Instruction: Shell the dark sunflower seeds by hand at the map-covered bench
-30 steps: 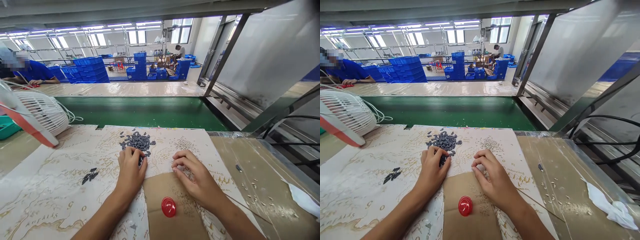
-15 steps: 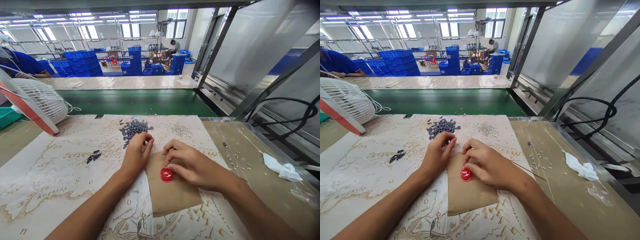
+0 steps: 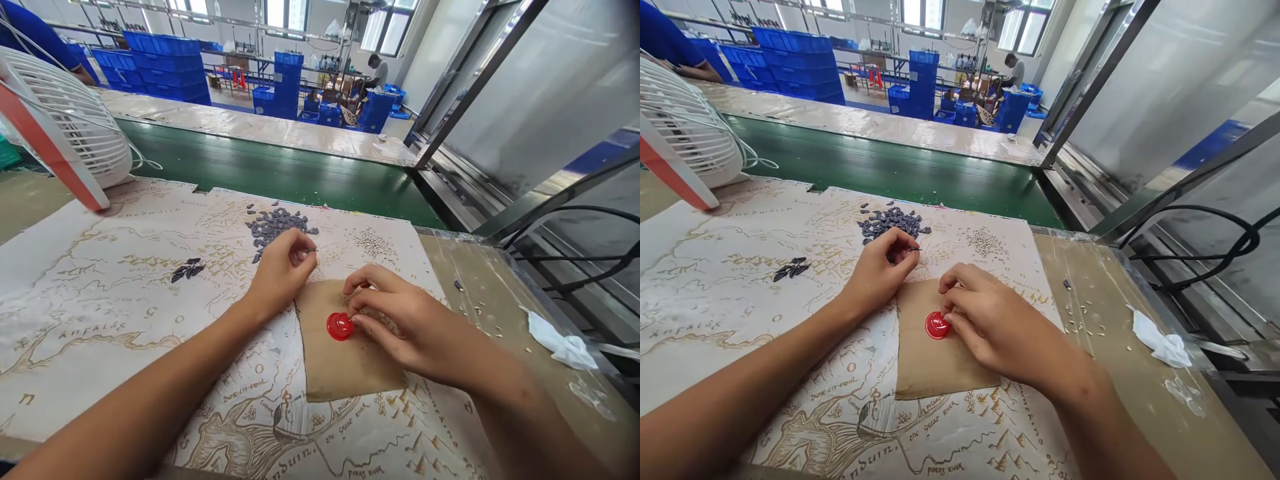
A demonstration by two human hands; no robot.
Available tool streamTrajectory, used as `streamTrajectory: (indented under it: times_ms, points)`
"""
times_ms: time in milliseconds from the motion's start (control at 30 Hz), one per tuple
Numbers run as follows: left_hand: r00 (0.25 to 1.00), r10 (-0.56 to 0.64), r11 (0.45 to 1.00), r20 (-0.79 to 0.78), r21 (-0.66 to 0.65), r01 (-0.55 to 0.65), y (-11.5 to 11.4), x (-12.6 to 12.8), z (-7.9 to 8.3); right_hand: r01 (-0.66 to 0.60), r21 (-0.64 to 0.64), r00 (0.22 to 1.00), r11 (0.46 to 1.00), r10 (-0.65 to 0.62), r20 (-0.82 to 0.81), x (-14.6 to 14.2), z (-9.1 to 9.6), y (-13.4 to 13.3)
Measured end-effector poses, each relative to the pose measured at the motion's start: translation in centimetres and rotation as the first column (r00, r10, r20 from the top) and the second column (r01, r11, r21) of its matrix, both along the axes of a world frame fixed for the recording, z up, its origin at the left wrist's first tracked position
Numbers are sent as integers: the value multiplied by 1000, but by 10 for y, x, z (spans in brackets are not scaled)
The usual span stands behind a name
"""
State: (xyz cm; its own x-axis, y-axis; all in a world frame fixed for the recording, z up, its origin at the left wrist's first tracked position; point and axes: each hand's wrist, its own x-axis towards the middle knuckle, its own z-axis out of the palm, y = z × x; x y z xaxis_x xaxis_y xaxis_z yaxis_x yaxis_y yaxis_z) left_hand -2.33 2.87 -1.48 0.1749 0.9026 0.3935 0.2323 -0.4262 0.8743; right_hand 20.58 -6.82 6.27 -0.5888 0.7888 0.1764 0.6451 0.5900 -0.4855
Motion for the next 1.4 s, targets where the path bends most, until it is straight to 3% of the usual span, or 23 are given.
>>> streamTrajectory:
  times_ms: [167,633,867,1100,1233,1400]
  points:
    - [999,26,998,30,-55,-25,3,2,-3,3,30,1000,1000,-3,29,0,-1,-2]
    - [999,-21,1000,-36,10,22,-2,0,8,-6,41,999,999,4,50,1,1,-5]
    - [996,-39,998,-83,47,43,-1,0,3,246,139,963,959,-259,79,14,-19,18]
    - [999,27,999,-31,-44,-28,-5,-1,3,258,87,952,962,-269,149,11,-32,24]
    - [999,-26,999,-35,-31,25,-10,-1,7,332,34,939,943,-327,-103,10,-29,25]
    - [974,-228,970,-14,-86,226,-18,4,9,357,-199,783,913,-408,-469,2,-39,31]
